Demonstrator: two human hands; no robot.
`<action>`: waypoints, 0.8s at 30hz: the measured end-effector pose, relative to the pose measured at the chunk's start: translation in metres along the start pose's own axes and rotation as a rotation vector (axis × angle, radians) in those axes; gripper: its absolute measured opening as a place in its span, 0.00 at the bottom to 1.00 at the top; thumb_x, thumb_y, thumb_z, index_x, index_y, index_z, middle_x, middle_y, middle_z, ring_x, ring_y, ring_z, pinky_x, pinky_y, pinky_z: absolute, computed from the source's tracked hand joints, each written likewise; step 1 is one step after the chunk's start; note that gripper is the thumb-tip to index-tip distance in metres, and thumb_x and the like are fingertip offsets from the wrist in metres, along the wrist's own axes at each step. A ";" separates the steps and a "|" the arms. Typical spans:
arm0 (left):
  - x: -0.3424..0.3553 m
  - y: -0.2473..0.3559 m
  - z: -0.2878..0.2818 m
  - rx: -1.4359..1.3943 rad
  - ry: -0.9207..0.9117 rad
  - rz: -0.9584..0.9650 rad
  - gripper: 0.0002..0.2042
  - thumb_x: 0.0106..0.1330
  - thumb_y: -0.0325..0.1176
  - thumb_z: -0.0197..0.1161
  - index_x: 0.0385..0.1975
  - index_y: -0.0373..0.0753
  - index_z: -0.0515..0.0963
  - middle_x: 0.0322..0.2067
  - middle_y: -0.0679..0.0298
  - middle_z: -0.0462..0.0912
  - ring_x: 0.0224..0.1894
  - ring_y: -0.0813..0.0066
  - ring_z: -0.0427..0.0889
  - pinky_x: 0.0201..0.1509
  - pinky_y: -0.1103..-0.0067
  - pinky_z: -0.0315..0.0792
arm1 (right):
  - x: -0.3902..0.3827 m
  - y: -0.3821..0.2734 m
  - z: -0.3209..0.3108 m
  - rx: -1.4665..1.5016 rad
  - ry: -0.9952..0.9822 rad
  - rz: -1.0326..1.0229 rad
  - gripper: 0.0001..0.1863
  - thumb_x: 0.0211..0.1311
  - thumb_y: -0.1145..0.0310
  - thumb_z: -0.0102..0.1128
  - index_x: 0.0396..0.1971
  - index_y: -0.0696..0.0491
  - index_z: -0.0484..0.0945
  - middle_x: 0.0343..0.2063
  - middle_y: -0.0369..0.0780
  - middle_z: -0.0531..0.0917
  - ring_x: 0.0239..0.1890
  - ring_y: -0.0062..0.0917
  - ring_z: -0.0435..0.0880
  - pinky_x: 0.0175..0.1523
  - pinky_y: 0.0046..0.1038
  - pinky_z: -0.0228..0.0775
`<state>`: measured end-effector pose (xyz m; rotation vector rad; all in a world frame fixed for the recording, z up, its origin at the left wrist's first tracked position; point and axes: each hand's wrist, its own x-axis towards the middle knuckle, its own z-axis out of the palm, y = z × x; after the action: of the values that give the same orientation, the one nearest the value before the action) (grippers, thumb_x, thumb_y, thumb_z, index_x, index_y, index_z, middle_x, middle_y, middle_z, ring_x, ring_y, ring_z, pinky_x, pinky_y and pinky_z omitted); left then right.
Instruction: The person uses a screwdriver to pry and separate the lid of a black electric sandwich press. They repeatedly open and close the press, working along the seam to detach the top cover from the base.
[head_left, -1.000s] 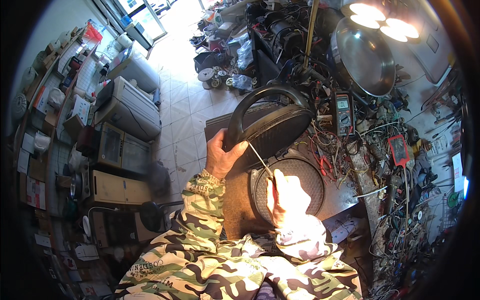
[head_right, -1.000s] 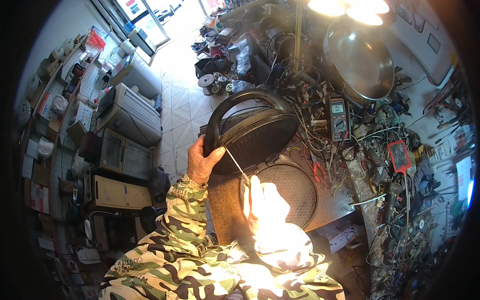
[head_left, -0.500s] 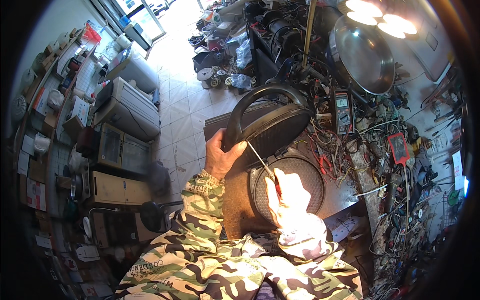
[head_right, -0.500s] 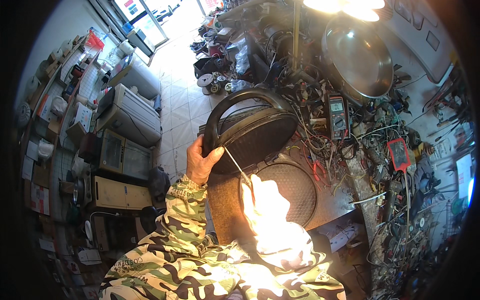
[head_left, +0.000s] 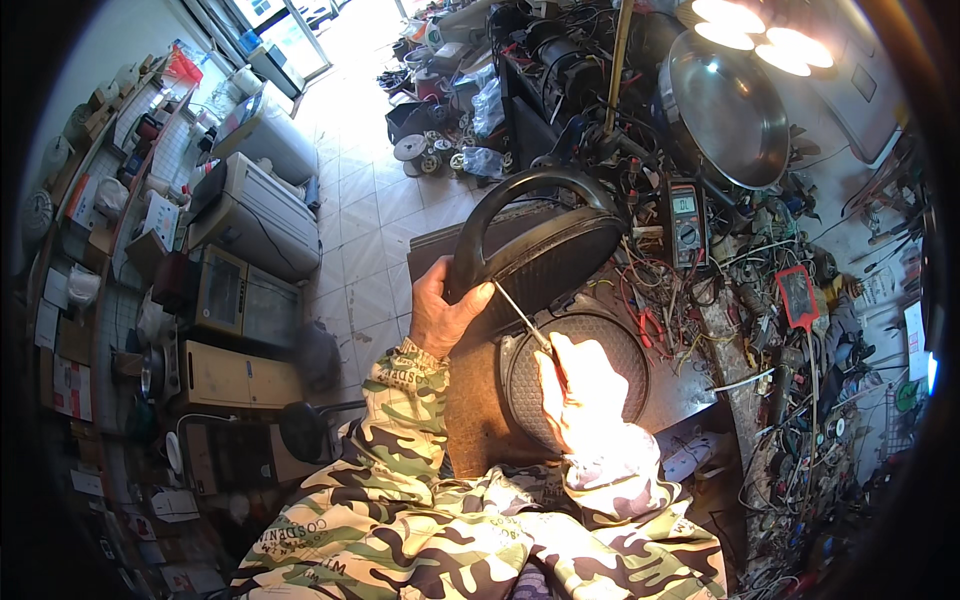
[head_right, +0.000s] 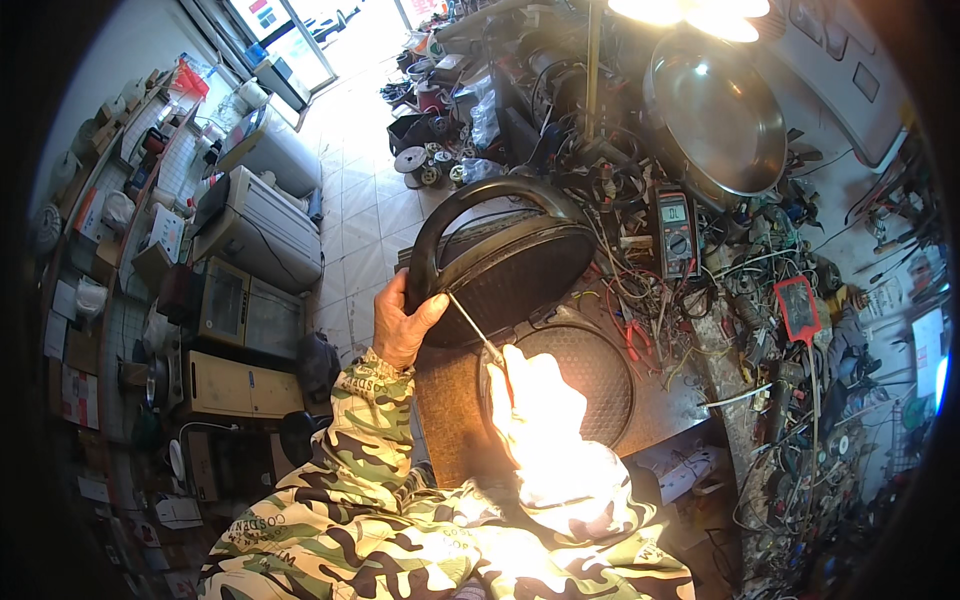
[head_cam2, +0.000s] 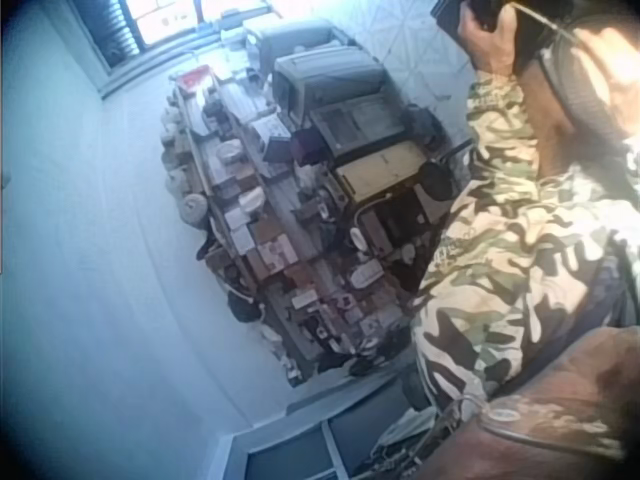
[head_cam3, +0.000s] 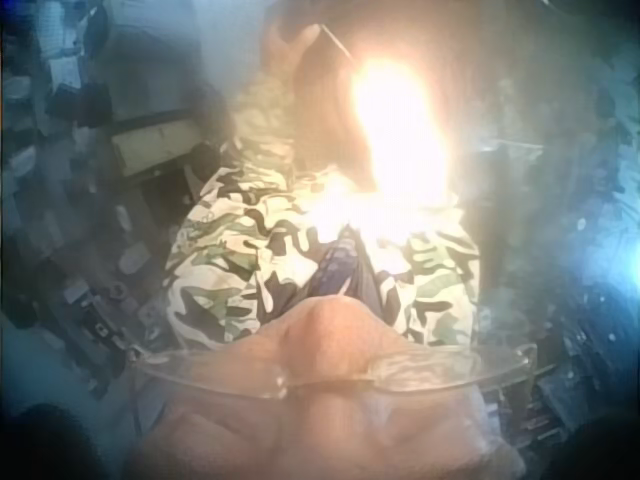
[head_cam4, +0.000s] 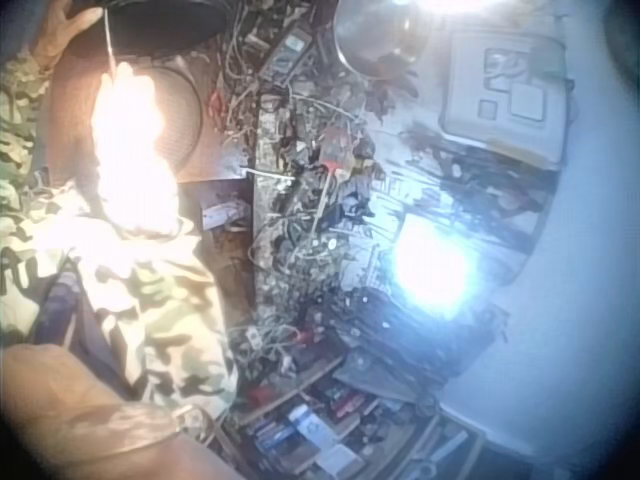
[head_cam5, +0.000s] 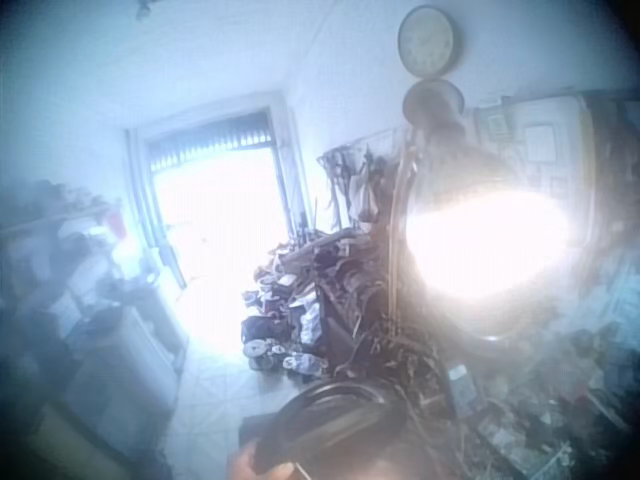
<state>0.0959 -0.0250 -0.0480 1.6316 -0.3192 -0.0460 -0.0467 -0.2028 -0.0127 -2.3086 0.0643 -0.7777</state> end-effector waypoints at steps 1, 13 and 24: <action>0.001 0.000 0.002 -0.007 -0.008 0.000 0.21 0.60 0.42 0.76 0.45 0.35 0.78 0.37 0.70 0.80 0.38 0.83 0.75 0.46 0.82 0.71 | 0.001 0.000 -0.002 -0.016 -0.004 0.000 0.16 0.55 0.78 0.73 0.45 0.54 0.83 0.23 0.41 0.77 0.20 0.29 0.78 0.23 0.31 0.69; 0.000 0.004 0.001 0.026 -0.024 0.022 0.20 0.62 0.42 0.75 0.45 0.36 0.78 0.38 0.71 0.81 0.40 0.83 0.76 0.47 0.81 0.72 | 0.004 -0.002 -0.003 -0.098 -0.021 -0.029 0.14 0.57 0.75 0.71 0.44 0.55 0.82 0.22 0.42 0.77 0.20 0.32 0.79 0.24 0.34 0.68; -0.001 0.007 -0.001 0.034 -0.020 0.009 0.18 0.63 0.41 0.75 0.43 0.36 0.79 0.37 0.72 0.81 0.38 0.84 0.75 0.45 0.82 0.71 | 0.003 0.001 0.000 -0.052 -0.031 -0.026 0.13 0.58 0.74 0.70 0.44 0.55 0.82 0.22 0.42 0.77 0.21 0.33 0.80 0.25 0.35 0.69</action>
<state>0.0938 -0.0240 -0.0411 1.6640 -0.3449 -0.0503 -0.0442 -0.2039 -0.0116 -2.3738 0.0416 -0.7612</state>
